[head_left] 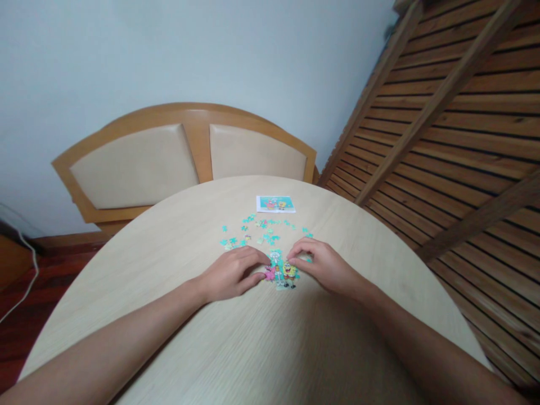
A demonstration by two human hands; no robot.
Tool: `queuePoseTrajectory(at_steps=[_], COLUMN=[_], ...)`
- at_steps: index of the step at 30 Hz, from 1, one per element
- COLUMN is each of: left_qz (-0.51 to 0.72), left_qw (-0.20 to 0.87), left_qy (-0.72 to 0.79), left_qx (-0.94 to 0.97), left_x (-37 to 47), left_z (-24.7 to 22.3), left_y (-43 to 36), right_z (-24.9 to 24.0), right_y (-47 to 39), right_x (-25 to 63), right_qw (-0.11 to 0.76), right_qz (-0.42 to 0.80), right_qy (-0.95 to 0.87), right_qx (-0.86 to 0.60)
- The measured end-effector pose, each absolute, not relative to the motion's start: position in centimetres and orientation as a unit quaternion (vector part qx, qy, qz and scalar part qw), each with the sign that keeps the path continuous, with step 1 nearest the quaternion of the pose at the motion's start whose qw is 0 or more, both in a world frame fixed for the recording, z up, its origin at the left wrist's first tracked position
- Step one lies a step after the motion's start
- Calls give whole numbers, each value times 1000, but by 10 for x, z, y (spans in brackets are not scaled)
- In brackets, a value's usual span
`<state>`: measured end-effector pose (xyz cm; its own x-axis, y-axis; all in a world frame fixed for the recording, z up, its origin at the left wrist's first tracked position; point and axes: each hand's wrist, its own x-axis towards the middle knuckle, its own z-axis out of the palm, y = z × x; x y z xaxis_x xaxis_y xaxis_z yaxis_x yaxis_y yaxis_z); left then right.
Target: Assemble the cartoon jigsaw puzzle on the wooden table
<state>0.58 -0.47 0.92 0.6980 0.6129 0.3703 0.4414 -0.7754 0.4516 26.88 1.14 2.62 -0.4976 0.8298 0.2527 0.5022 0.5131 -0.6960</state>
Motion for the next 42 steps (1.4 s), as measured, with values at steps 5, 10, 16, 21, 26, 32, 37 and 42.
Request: queuePoseTrajectory(at_steps=[5,10,16,21,26,32,37,42], left_qz=[311,348,360,367,357,345,331,324], left_qw=[213,267,281,288,258,251,232,222], left_qy=[348,379,395,411,432,442,446,424], left_qx=[858,815,798,783,787,789,799,816], left_x=[15,19,18,18,16,14,13,14], left_z=[9,8,6,4,2,-1,0,1], left_y=[-12,-14,-12,-9,-6,-3,-4,-4], right_z=[19,13,12,8,6,5,7,12], right_y=[-2,-8,-7,-6,-4,-4,-4,-5], right_x=[245,235,237,240,243,246,247,247], right_qw=[335,348,332,319,271,244,231,220], right_qz=[367,393,373,288,177,166,160,159], right_qy=[-760,-741,-770,-815,-870,-887,-892,-893], right_qx=[-419,-418,-397,-389,-370,-355,-355,-360])
